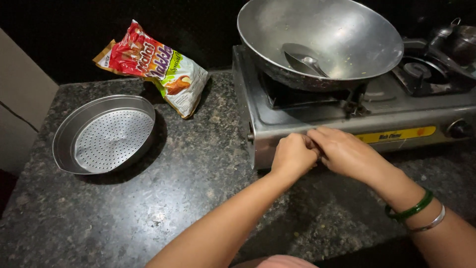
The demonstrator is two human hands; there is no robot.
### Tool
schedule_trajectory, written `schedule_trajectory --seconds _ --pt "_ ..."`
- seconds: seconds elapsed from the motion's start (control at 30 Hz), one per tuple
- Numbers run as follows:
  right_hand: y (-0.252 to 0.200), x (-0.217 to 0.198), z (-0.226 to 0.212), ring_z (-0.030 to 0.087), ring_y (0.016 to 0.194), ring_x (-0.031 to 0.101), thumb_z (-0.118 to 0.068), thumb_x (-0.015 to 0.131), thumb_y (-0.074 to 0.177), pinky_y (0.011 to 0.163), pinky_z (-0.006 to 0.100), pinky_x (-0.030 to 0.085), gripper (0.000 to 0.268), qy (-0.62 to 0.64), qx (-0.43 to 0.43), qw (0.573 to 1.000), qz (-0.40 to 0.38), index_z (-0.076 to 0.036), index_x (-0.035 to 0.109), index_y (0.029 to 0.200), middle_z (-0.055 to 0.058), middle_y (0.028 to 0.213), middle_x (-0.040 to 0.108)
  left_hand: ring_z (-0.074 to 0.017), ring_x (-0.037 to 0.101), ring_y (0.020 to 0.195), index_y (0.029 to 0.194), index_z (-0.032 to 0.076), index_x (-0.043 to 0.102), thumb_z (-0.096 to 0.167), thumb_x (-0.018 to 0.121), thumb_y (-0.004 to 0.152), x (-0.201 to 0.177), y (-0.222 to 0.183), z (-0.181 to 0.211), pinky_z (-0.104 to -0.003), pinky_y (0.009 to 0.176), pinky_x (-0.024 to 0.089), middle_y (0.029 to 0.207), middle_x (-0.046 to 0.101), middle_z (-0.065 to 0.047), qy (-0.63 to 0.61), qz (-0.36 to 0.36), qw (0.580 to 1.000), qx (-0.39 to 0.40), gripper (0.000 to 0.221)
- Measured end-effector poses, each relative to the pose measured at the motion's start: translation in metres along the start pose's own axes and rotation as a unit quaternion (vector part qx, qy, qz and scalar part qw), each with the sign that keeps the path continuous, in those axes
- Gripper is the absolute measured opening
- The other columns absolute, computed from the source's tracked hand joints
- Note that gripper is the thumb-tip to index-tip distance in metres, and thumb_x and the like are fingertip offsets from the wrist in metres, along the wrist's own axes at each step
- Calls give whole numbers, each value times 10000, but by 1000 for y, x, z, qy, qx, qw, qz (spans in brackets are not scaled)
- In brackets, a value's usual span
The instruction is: The person turns on a gas stove, opens a bag, and pours white flakes into a metal bowl to mix them by hand.
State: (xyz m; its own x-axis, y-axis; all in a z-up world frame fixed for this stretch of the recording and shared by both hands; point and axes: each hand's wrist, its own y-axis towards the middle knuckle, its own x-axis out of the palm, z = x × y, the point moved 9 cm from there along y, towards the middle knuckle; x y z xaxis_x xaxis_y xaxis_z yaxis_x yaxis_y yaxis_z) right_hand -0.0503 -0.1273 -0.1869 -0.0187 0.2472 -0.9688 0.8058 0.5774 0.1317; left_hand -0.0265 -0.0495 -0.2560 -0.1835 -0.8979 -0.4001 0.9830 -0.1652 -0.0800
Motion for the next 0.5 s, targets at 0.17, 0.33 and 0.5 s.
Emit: schedule_trajectory --seconds 0.17,0.33,0.5 --pt "1 2 0 381 994 633 29 677 703 831 483 515 292 1 -3 1000 -5 -44 580 968 142 962 654 -273 772 753 817 61 787 178 710 784 1 -1 -2 -400 754 596 741 759 -143 -11 -9 1000 -10 144" --pt "2 1 -1 387 996 631 18 690 685 822 487 512 304 5 -2 1000 -2 -41 583 963 145 966 656 -287 767 762 798 55 787 188 721 777 2 0 0 -409 761 595 746 754 -148 1 -9 1000 3 150" --pt "2 7 5 390 1007 632 32 684 676 834 489 511 315 0 -8 1000 -1 -41 591 967 146 974 657 -301 762 783 808 50 781 196 720 788 3 3 -3 -418 786 588 752 752 -164 3 -2 1000 16 159"
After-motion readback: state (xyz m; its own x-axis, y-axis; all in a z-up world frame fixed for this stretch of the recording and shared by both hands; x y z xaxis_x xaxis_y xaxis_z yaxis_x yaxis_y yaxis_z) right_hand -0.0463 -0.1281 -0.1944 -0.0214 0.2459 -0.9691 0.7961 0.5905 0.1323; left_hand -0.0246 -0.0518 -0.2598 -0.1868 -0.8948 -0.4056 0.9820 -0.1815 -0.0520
